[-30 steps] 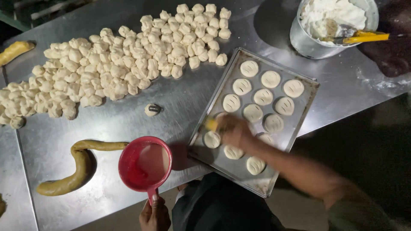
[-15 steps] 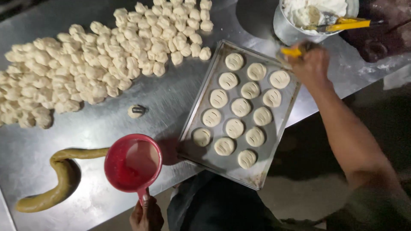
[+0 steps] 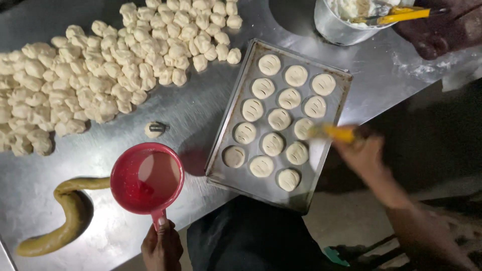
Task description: Filling and shaping small dough balls and placing them on a tray in a bakery.
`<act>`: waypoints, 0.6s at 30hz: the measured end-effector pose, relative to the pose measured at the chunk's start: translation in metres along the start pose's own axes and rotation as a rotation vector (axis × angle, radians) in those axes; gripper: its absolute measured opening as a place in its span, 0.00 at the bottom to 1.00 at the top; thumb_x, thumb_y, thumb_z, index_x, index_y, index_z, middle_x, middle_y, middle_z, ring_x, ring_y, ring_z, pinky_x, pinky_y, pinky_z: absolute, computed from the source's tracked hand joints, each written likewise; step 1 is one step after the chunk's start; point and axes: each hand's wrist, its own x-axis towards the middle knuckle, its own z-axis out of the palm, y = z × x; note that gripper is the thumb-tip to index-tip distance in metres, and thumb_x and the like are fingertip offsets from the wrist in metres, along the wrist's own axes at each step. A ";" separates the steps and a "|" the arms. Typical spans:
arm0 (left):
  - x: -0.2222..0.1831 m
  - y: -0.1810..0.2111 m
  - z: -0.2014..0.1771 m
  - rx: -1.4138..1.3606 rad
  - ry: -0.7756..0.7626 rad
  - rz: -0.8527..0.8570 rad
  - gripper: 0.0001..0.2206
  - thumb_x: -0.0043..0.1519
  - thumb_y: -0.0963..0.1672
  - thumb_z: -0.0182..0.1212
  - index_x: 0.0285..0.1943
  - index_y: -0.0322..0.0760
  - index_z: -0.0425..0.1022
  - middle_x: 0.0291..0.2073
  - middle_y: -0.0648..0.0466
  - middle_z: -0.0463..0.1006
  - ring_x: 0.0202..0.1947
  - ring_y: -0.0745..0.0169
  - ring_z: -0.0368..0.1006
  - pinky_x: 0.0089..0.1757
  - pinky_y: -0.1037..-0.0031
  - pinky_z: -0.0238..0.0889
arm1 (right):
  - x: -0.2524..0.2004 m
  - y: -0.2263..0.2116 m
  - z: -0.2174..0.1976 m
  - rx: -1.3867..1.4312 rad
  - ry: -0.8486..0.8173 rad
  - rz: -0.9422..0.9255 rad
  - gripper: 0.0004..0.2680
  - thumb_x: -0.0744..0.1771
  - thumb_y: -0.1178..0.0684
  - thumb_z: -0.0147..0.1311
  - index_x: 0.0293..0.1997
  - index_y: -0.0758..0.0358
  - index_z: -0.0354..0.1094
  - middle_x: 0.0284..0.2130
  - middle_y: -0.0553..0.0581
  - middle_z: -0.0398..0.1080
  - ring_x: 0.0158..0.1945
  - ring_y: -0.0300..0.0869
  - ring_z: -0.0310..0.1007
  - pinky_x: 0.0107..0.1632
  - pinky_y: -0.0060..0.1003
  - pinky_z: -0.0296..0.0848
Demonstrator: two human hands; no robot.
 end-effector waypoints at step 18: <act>0.104 0.047 -0.045 0.179 -0.284 0.009 0.18 0.64 0.50 0.58 0.34 0.27 0.74 0.10 0.56 0.60 0.09 0.69 0.51 0.17 0.74 0.40 | 0.160 0.048 0.140 2.010 0.475 0.722 0.23 0.69 0.36 0.50 0.59 0.70 0.62 0.54 0.64 0.72 0.52 0.60 0.74 0.50 0.62 0.76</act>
